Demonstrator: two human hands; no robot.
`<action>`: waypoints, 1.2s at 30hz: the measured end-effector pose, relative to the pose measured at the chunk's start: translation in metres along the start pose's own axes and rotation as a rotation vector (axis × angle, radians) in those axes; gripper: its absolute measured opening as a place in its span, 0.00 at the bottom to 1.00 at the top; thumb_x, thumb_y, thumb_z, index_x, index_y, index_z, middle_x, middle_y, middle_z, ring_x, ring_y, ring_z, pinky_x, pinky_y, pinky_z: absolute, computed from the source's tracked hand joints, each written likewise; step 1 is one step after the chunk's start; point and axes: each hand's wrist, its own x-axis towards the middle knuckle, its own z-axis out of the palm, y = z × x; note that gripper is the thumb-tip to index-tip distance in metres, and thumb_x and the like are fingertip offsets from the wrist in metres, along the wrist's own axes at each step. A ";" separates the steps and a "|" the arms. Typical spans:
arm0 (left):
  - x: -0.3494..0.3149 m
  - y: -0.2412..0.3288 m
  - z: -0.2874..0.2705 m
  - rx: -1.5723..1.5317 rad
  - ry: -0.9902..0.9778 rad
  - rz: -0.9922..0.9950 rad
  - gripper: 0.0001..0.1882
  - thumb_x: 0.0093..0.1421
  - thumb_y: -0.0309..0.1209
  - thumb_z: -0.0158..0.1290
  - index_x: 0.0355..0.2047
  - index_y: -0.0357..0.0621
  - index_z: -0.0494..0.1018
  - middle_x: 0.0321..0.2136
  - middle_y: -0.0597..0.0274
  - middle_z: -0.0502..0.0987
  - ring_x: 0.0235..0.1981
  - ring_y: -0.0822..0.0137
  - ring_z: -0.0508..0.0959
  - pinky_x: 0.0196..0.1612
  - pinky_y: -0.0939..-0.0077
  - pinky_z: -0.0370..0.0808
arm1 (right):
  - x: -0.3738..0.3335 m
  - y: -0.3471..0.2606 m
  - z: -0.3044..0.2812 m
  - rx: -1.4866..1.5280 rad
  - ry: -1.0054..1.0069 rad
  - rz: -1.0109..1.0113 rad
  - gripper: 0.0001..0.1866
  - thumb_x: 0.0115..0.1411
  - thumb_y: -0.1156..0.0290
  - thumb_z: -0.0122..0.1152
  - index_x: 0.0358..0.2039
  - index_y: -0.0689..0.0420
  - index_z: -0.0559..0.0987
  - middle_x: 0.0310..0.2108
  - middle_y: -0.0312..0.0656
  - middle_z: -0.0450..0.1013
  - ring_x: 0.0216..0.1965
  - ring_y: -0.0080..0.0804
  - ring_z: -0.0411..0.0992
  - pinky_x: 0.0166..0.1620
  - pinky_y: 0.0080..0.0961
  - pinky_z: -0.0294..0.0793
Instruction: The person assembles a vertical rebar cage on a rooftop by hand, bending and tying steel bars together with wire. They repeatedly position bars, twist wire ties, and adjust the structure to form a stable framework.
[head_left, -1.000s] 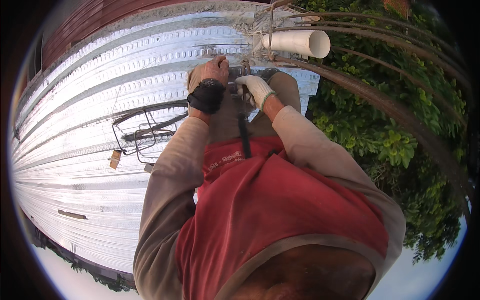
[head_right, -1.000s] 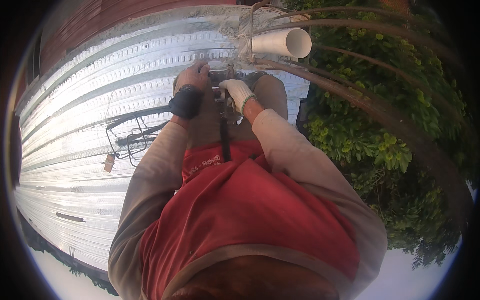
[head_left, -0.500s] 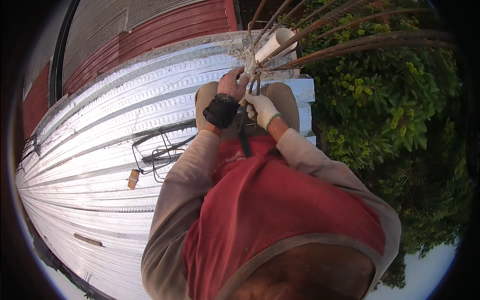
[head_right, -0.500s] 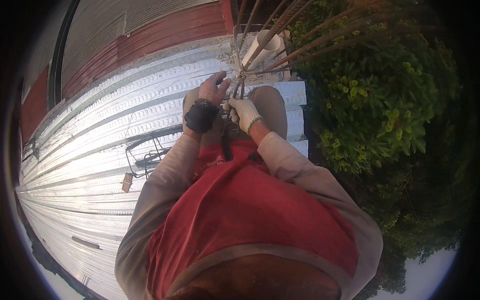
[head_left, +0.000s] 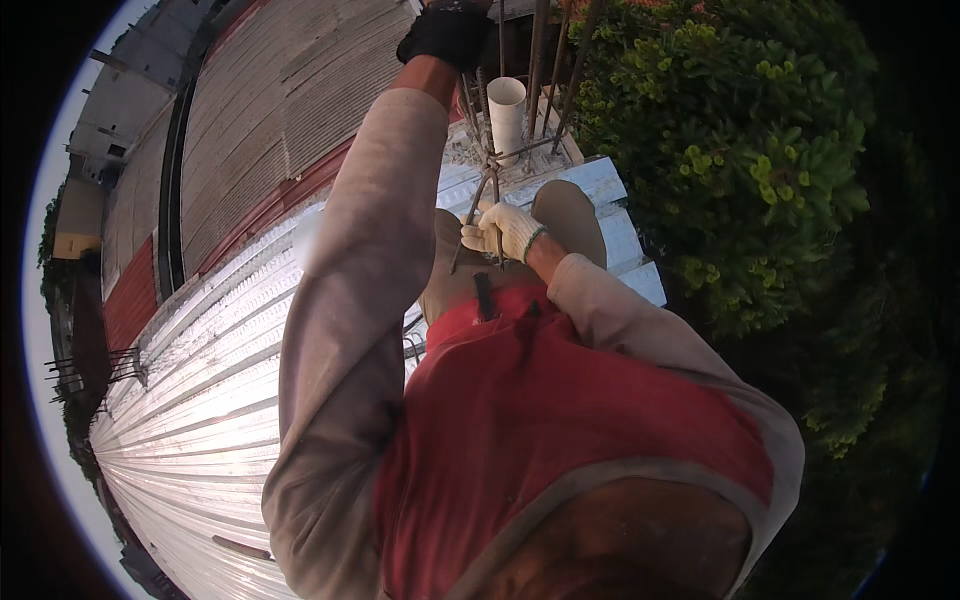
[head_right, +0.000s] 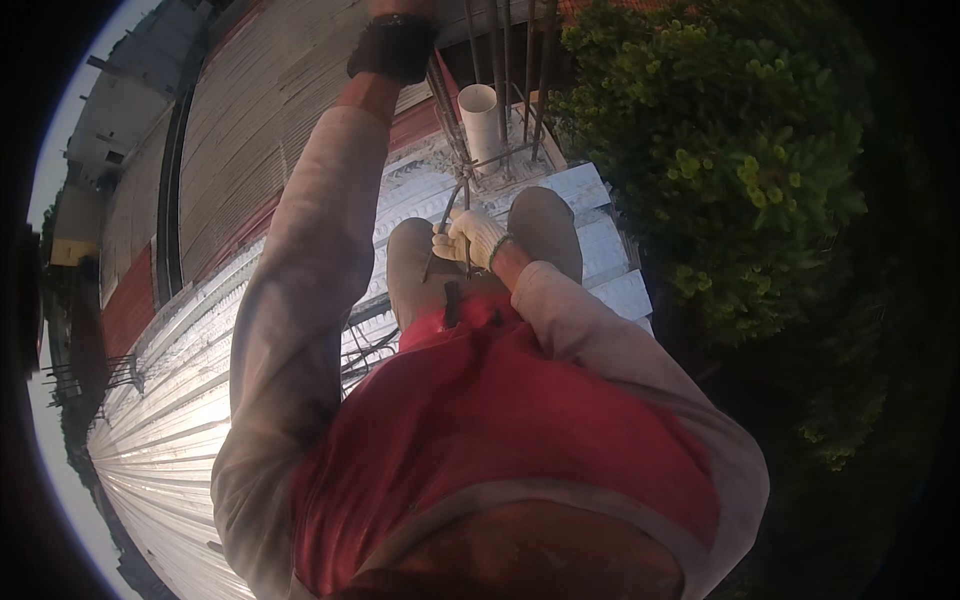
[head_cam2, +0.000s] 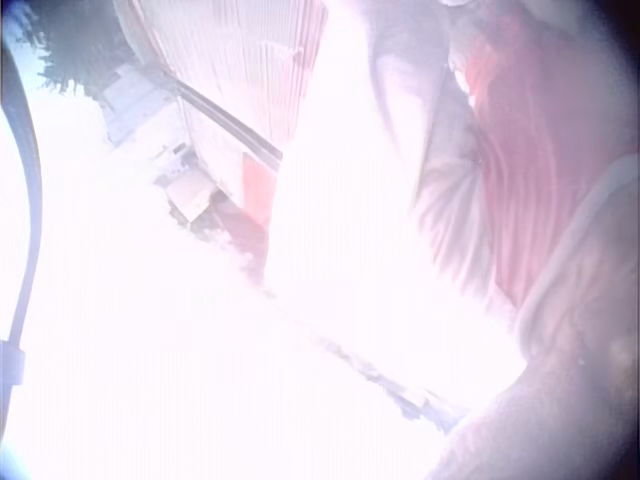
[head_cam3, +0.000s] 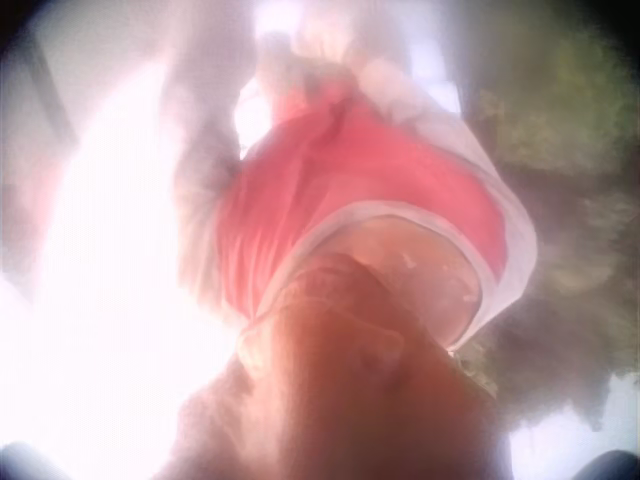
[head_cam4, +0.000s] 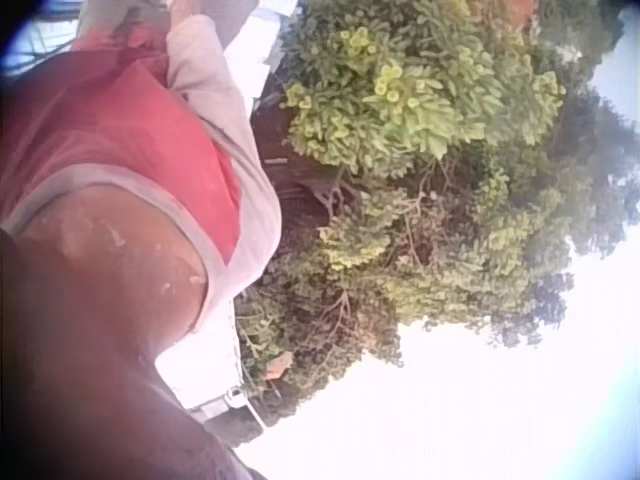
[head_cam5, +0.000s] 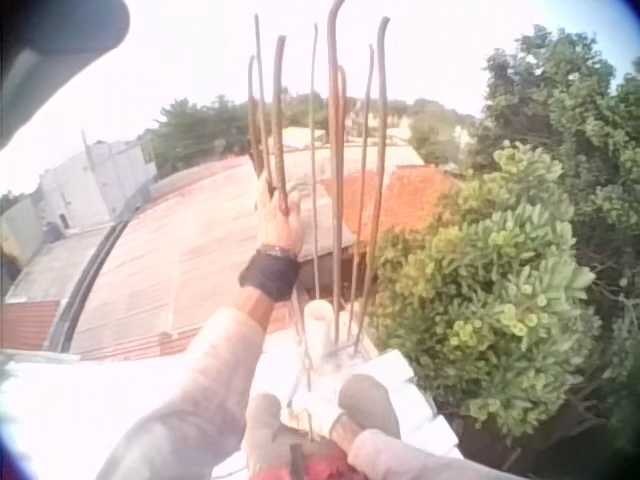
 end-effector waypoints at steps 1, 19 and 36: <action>-0.005 0.000 0.003 0.041 -0.004 0.008 0.19 0.70 0.31 0.59 0.59 0.37 0.80 0.73 0.32 0.62 0.73 0.35 0.63 0.74 0.48 0.63 | 0.000 0.003 -0.006 0.039 -0.026 0.008 0.45 0.58 0.91 0.43 0.78 0.55 0.56 0.49 0.50 0.75 0.40 0.46 0.82 0.47 0.56 0.88; -0.006 -0.013 0.001 -0.424 0.091 -0.048 0.23 0.61 0.14 0.50 0.56 0.31 0.80 0.67 0.45 0.71 0.68 0.50 0.73 0.69 0.58 0.70 | 0.084 0.047 -0.020 -0.072 0.030 -0.235 0.45 0.54 0.93 0.43 0.76 0.61 0.60 0.66 0.55 0.71 0.47 0.43 0.81 0.48 0.38 0.90; -0.019 0.030 -0.018 -0.417 0.035 -0.134 0.35 0.59 0.13 0.51 0.69 0.37 0.64 0.45 0.51 0.86 0.52 0.55 0.84 0.58 0.63 0.78 | 0.114 0.073 -0.037 0.068 -0.028 -0.446 0.51 0.51 0.91 0.43 0.79 0.59 0.56 0.74 0.55 0.61 0.61 0.45 0.75 0.66 0.39 0.78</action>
